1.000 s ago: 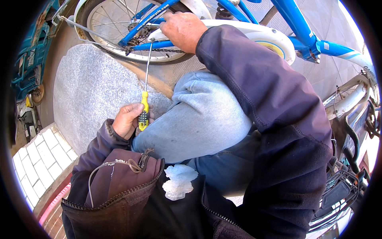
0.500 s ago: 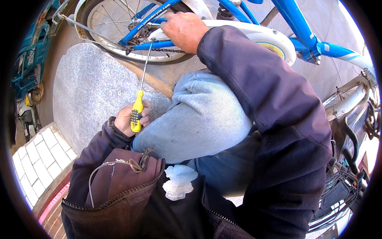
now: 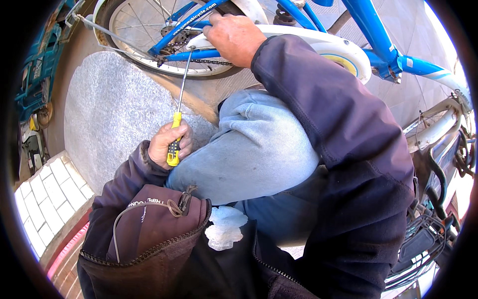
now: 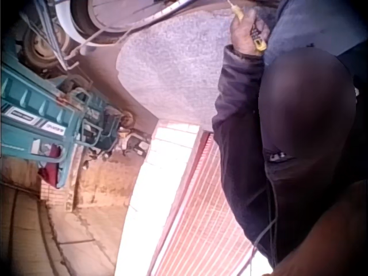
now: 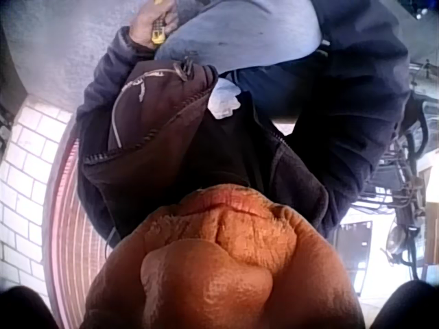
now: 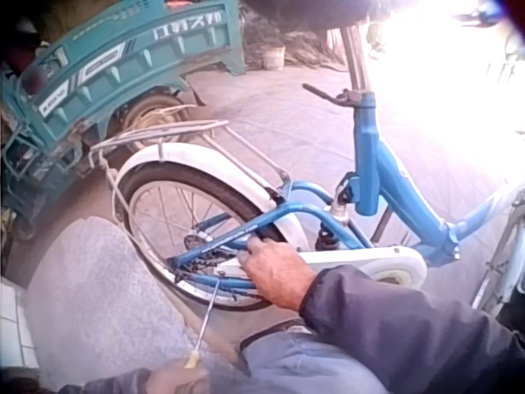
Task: The person uses a yellow screwdriver to tighten screws on the chain guard of a blue bicycle. They then move to the front fork and tighten a screw on the fender bracket.
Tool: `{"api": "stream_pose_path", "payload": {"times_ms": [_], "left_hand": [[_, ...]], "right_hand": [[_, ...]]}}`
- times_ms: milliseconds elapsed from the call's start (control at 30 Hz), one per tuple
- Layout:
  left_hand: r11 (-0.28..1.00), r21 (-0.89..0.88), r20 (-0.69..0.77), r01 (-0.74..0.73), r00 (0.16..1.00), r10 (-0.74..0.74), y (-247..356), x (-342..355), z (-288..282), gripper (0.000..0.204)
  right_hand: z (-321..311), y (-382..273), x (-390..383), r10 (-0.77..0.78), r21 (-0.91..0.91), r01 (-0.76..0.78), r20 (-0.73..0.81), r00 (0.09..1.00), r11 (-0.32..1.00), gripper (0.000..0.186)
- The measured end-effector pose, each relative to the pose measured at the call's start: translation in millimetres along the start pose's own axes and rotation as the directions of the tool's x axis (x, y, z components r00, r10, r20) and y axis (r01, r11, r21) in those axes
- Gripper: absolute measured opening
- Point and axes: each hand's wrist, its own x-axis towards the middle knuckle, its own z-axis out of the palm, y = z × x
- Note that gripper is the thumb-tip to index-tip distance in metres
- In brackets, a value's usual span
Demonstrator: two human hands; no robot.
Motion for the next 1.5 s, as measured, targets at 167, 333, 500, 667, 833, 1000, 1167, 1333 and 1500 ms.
{"api": "stream_pose_path", "payload": {"times_ms": [167,333,500,667,833,1000,1167,1333,1500], "left_hand": [[0.997,0.064,0.004,0.033,0.999,-0.033,15,-1,-21,0.018],[0.993,0.109,-0.014,0.046,0.999,-0.045,22,-2,-24,0.014],[0.991,0.13,-0.035,0.032,0.999,-0.028,20,-1,-25,0.013],[0.987,0.16,-0.065,0.035,0.998,-0.025,17,2,-22,0.012],[0.981,0.188,-0.08,0.046,0.996,-0.031,19,1,-19,0.013],[0.975,0.216,-0.088,0.057,0.995,-0.039,22,1,-17,0.014],[0.973,0.224,-0.091,0.063,0.995,-0.043,22,-1,-17,0.014],[0.972,0.216,-0.094,0.093,0.993,-0.074,24,-3,-21,0.013],[0.965,0.243,-0.117,0.096,0.991,-0.069,25,-6,-19,0.012]], "right_hand": [[1,0,1,-0.004,0.013,0.004,-0.021,1.0,1.0,0.022],[-3,-2,-2,0.025,0.019,-0.025,-0.008,1.0,1.0,0.022],[-6,-5,-3,0.036,-0.021,-0.036,-0.006,0.999,0.999,0.023],[-3,-6,-6,0.054,-0.047,-0.056,-0.041,0.998,0.997,0.022],[-4,-6,-6,0.05,-0.066,-0.056,-0.083,0.995,0.996,0.022],[-3,-5,-6,0.056,-0.067,-0.061,-0.079,0.995,0.996,0.021],[-3,-7,-4,0.078,-0.027,-0.08,-0.068,0.995,0.996,0.023],[-4,-11,-2,0.073,-0.014,-0.073,-0.006,0.997,0.997,0.026],[-8,-12,-1,0.079,0.004,-0.079,0.026,0.997,0.997,0.026]]}}
